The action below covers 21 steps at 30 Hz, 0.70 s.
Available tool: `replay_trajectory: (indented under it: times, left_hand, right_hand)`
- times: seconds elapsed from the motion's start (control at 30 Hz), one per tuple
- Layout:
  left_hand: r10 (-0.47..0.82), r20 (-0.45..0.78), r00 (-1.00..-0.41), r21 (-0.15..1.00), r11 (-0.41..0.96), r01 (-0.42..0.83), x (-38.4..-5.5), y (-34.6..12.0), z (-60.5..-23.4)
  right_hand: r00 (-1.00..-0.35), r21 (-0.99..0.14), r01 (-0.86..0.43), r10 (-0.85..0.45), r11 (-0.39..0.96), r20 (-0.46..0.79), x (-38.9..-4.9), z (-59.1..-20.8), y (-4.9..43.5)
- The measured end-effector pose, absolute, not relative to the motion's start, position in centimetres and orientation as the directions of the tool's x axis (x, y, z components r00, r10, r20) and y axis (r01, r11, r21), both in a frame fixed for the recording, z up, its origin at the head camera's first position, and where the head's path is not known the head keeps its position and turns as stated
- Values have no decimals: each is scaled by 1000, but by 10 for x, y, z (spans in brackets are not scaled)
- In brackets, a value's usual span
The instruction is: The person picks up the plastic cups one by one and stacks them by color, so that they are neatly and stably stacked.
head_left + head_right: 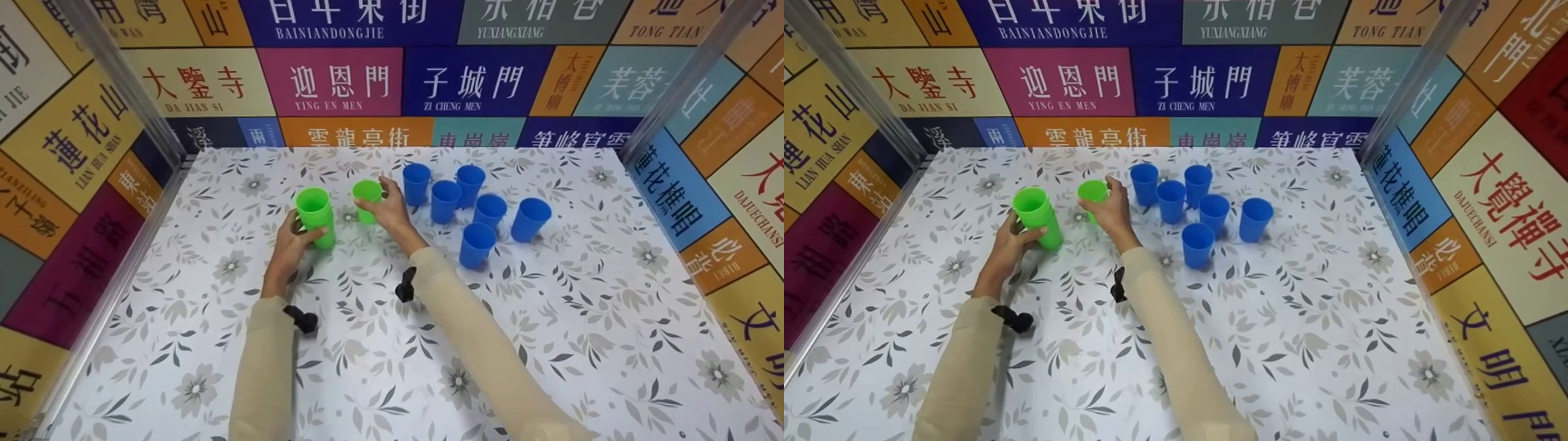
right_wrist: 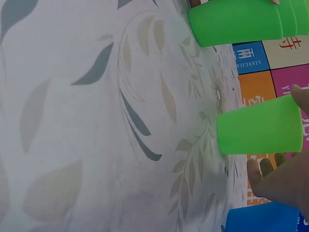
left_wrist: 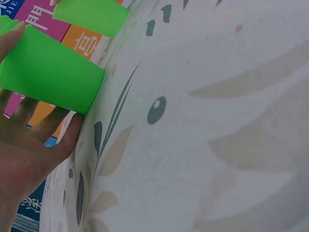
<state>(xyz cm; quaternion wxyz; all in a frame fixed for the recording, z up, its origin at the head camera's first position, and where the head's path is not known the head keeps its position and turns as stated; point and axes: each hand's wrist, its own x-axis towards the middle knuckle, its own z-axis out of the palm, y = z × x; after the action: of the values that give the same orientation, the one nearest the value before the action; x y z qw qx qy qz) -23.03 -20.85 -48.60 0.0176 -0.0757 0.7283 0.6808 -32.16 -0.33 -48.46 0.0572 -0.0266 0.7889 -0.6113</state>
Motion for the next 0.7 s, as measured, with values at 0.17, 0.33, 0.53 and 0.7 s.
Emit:
replay_trajectory:
  times: [0.17,0.33,0.53,0.7]
  left_hand:
    - [-96,-94,-991,992,81,-102,-240,-212,-508]
    - [-111,-68,-992,992,99,-79,-242,-212,-513]
    - [-117,-68,-991,992,99,-79,-244,-214,-513]
    - [-106,-83,-991,991,100,-94,-244,-215,-513]
  right_hand:
    - [-991,-960,38,-114,277,-73,-319,-483,-4]
    - [-994,-951,18,-97,308,-50,-316,-481,-7]
    - [-993,-960,-4,-114,278,-29,-314,-468,-13]
    - [-991,-960,-32,-135,279,-6,-311,-455,-15]
